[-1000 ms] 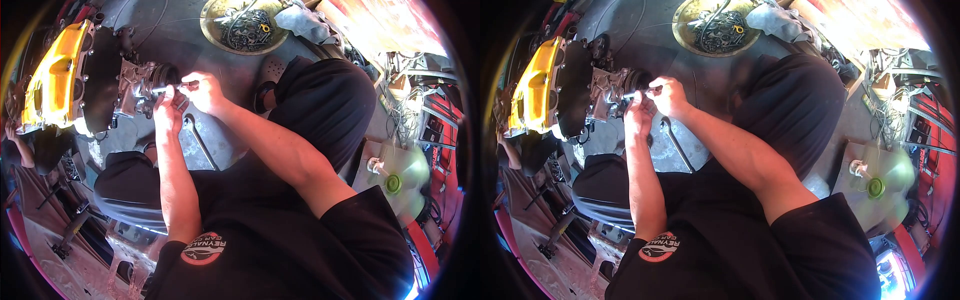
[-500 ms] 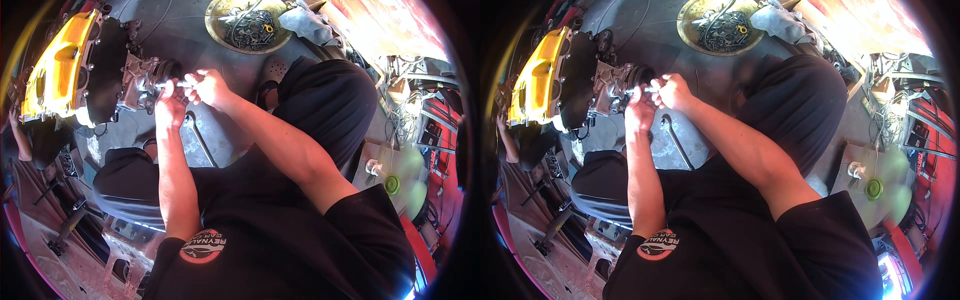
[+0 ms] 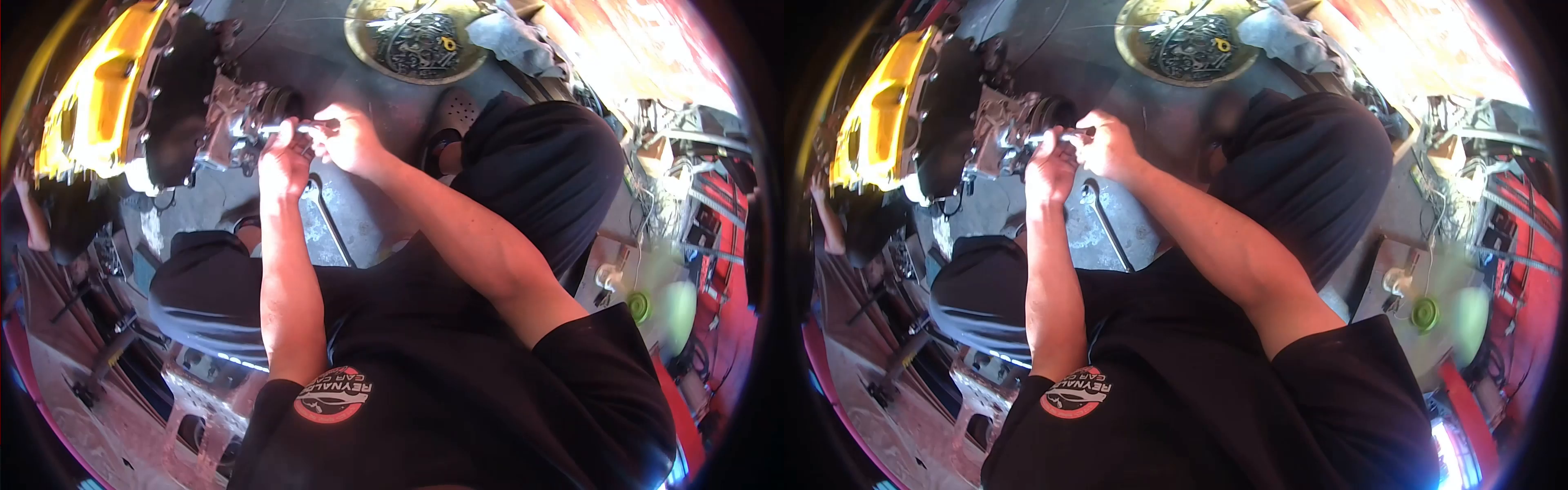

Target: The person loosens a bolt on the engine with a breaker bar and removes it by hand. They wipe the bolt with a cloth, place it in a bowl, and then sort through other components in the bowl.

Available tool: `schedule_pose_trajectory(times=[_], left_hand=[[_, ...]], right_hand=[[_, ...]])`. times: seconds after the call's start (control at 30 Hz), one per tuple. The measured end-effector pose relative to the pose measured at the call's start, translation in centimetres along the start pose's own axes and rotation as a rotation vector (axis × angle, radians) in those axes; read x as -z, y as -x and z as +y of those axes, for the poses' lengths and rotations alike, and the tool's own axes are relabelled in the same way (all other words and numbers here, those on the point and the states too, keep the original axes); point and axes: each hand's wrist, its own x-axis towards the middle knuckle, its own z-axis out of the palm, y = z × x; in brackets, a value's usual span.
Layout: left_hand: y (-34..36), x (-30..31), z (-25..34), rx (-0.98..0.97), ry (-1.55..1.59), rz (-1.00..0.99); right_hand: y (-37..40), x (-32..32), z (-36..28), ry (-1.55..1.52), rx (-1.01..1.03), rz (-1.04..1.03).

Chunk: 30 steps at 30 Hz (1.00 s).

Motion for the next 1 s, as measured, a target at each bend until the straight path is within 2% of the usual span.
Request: schedule_pose_trajectory(times=[0.03, 0.07, 0.1, 0.13, 0.17, 0.23, 0.27, 0.3, 0.37, 0.4, 0.47, 0.5, 0.53, 0.57, 0.63, 0.7, 0.73, 0.77, 0.83, 0.9, 0.97, 1.0], left_hand=[[-0.7, 0.6, -0.5, -0.007, -0.146, -0.008], [-0.6, 0.2, -1.0, -0.049, -0.271, 0.149], [-1.3, 0.8, -1.4, -0.086, -0.254, 0.199], [-0.4, -0.1, -0.7, -0.069, -0.274, 0.155], [0.5, -1.3, -0.1, -0.025, -0.163, 0.174], [0.3, -1.3, -0.2, -0.075, -0.141, 0.188], [0.5, -1.0, -0.1, -0.068, -0.091, 0.11], [0.5, -0.7, -0.1, -0.058, -0.039, 0.029], [0.1, -0.2, -0.6, -0.068, 0.117, -0.117], [-0.2, 0.0, -0.9, -0.079, 0.112, -0.119], [0.4, -0.9, -0.5, -0.088, 0.109, -0.08], [1.3, -1.6, 0.3, -0.022, 0.101, -0.104], [1.2, -1.7, 0.1, -0.062, -0.008, -0.001], [0.5, -1.7, -0.5, -0.1, -0.111, 0.109], [0.8, -1.8, -0.6, -0.126, -0.202, 0.167], [0.6, -1.6, -1.1, -0.171, -0.279, 0.237], [0.7, -1.5, -1.3, -0.181, -0.176, 0.222], [0.6, -1.3, -1.5, -0.193, -0.083, 0.195], [0.5, -1.1, -2.0, -0.175, -0.063, 0.179], [0.3, -1.0, -2.6, -0.108, -0.176, 0.243], [1.5, -1.0, -2.9, -0.122, -0.304, 0.259], [1.8, -0.8, -2.9, -0.067, -0.536, 0.314]], right_hand=[[0.0, -0.2, 1.2, 0.032, 0.246, -0.002], [-0.4, 0.1, 2.1, 0.28, 0.442, 0.034], [-0.9, 0.4, 2.8, 0.507, 0.645, 0.068], [-1.2, 0.3, 3.4, 0.296, 0.47, 0.016], [-1.2, 0.0, 4.1, 0.103, 0.288, -0.031], [-0.4, -0.6, 1.5, 0.295, 0.312, 0.048], [-0.2, -1.1, 0.0, 0.364, 0.288, 0.149], [-0.7, -0.9, 0.6, 0.479, 0.172, 0.206], [-0.4, -0.1, -1.8, 0.137, -0.486, -0.029], [-0.2, 0.5, -1.5, 0.018, -0.497, -0.137], [-0.7, 0.2, -0.6, 0.005, -0.413, -0.031], [-0.9, -0.2, 0.0, 0.002, -0.37, 0.007], [-0.4, -0.4, 0.2, -0.013, -0.167, 0.002], [-0.5, 0.4, 1.0, 0.213, 0.153, -0.102], [-0.7, 1.0, 1.8, 0.36, 0.435, -0.195], [0.2, 0.6, 1.1, 0.198, 0.173, -0.209], [0.1, 0.6, 1.3, 0.126, 0.201, -0.177], [0.1, 0.2, 1.0, 0.081, 0.086, -0.068], [-0.4, -0.8, -0.2, 0.284, 0.025, 0.104], [-1.6, -1.0, -0.2, 0.497, 0.179, -0.029], [-2.9, -2.6, -0.3, 0.535, 0.249, -0.182], [-3.2, -3.0, -0.3, 0.517, 0.227, -0.235]])
